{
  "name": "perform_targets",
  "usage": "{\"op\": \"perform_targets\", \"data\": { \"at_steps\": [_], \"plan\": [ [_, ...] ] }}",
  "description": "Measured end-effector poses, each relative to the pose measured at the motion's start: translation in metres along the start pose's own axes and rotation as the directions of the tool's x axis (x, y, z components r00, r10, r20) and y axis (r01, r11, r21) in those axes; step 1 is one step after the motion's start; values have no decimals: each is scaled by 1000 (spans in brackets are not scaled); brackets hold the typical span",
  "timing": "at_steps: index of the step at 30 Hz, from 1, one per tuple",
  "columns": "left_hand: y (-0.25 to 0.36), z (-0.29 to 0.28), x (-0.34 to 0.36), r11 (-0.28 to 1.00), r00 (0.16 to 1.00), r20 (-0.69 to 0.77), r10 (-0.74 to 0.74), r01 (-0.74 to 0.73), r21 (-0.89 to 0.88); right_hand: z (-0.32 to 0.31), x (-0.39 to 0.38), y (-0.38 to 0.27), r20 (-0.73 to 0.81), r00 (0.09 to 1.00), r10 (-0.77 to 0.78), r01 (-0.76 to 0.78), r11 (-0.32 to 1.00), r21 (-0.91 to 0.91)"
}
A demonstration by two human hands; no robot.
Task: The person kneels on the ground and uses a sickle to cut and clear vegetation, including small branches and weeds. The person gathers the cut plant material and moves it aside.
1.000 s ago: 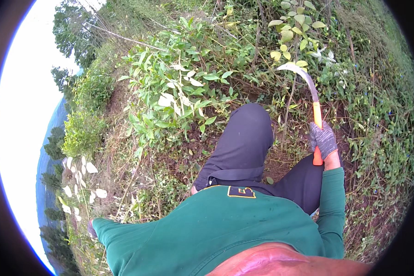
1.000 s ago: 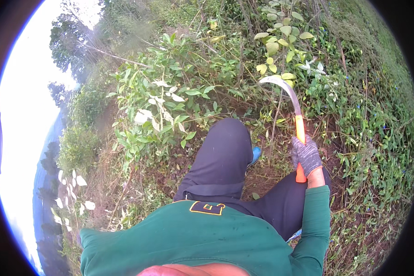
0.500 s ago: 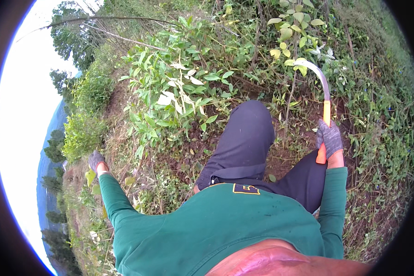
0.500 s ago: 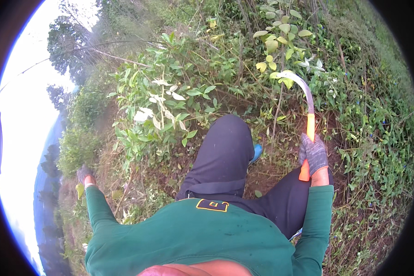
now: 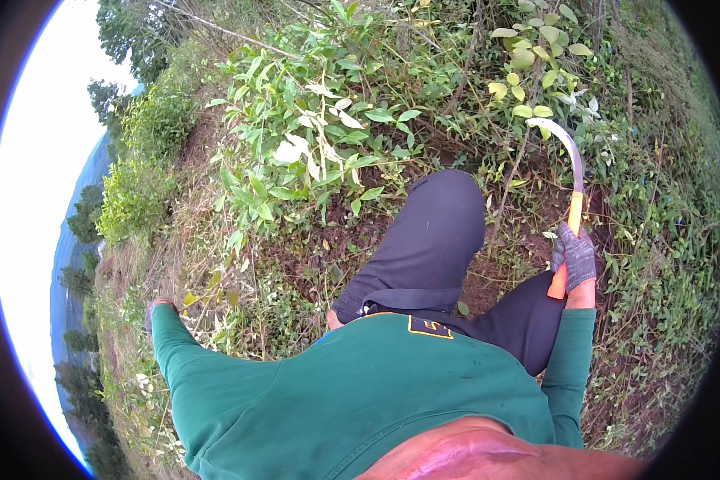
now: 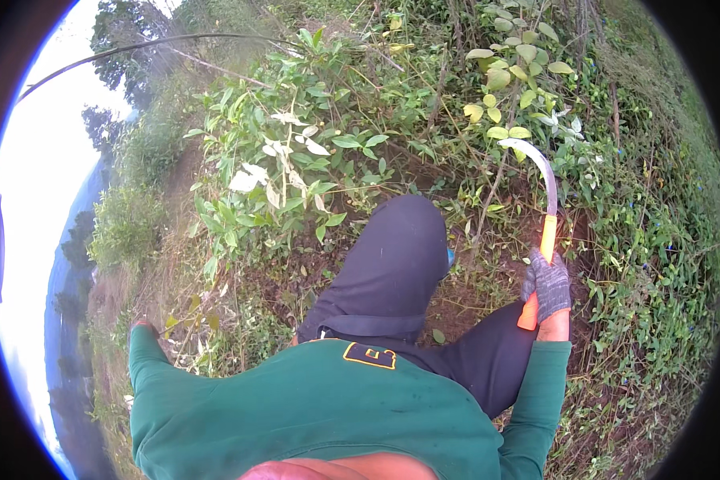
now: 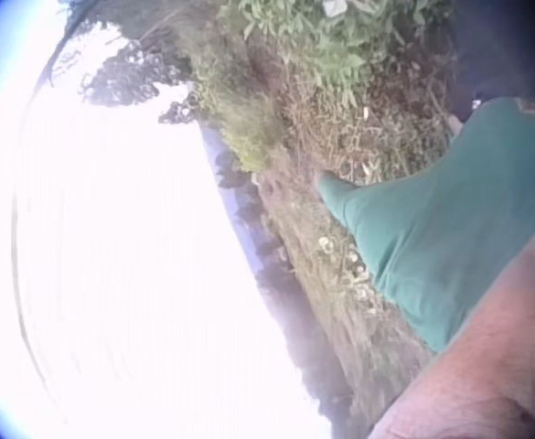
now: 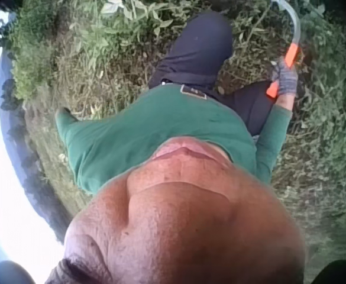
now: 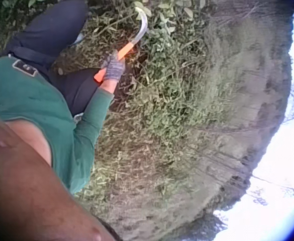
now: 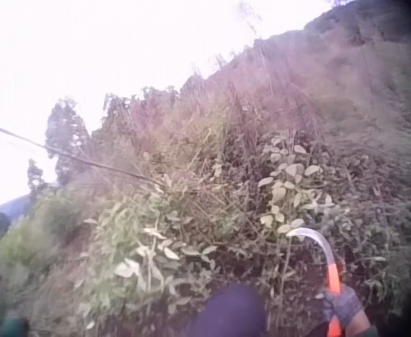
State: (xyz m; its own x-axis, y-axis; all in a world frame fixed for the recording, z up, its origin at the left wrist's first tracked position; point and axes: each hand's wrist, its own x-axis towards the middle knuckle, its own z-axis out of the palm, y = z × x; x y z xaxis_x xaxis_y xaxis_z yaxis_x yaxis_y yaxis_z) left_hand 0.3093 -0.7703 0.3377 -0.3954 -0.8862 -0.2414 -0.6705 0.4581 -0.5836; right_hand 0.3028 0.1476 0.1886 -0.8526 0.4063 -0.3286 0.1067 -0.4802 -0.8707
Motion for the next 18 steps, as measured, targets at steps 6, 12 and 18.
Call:
{"op": "perform_targets", "data": {
  "at_steps": [6, 12, 18],
  "plan": [
    [61, -28, -13, 911, 895, -445, 9, -191, -365, 19, 1, -1, -19, 1000, 21, -23, 997, -74],
    [136, -79, -74, 835, 719, -693, -53, -349, -426, 9, -7, -9, -43, 999, 0, -3, 999, -53],
    [222, -208, -213, -15, 72, -997, 5, -997, -72, 13, 1, 1, -52, 999, -11, 4, 993, -122]
  ]
}}
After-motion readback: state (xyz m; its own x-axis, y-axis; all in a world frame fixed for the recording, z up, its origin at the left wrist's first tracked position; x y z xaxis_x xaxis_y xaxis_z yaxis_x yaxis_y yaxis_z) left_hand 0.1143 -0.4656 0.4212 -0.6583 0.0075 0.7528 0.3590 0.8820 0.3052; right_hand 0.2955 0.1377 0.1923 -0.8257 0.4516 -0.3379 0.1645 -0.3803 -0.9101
